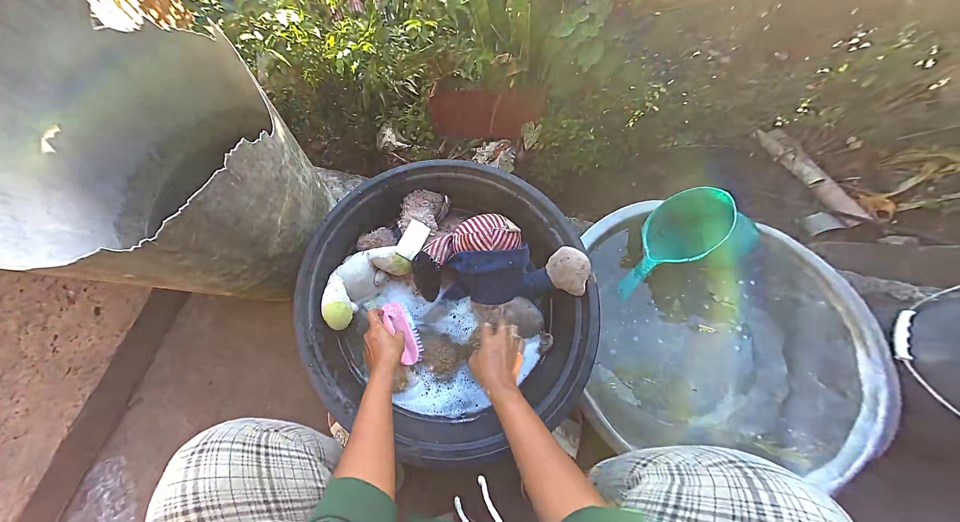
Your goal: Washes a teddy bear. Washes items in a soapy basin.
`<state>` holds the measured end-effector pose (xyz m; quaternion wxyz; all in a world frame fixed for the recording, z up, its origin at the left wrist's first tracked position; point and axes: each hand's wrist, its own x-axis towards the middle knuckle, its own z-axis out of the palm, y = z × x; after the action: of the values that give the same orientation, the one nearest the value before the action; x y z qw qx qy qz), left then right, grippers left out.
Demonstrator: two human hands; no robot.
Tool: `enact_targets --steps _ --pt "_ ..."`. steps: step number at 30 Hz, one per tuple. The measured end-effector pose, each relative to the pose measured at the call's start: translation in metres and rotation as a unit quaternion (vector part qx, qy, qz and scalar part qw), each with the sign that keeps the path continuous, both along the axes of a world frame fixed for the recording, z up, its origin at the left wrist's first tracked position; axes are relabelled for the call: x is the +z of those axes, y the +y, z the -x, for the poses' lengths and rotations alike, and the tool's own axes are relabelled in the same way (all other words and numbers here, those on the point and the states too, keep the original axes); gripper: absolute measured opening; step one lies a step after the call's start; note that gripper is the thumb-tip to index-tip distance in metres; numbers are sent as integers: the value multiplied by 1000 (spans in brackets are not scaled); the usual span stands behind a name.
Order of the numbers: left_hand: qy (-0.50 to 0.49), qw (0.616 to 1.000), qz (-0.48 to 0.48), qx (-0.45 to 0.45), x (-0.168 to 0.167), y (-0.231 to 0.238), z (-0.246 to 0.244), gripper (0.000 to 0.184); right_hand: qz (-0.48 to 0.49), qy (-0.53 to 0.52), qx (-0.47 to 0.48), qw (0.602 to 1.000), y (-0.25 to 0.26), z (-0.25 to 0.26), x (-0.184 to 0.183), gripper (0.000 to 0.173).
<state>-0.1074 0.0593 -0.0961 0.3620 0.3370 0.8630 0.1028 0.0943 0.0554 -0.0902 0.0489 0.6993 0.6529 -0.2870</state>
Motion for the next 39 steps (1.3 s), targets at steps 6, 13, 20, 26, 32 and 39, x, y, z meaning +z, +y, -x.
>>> enact_targets --steps 6,13,20,26,32,39 --pt "40 995 48 -80 59 25 25 48 -47 155 287 944 -37 61 -34 62" --pt "14 994 34 -103 53 23 37 49 83 137 373 914 -47 100 -53 81" --pt "0 994 40 -98 17 6 48 51 202 44 274 939 -40 71 -55 77" --pt "-73 993 4 -94 -7 -17 43 47 157 444 -96 877 -15 23 -36 70" --pt "-84 991 -30 -99 6 -24 41 39 60 577 -205 788 8 22 47 72" --pt "-57 995 -74 -44 19 -33 37 35 -38 614 -112 780 13 24 130 63"
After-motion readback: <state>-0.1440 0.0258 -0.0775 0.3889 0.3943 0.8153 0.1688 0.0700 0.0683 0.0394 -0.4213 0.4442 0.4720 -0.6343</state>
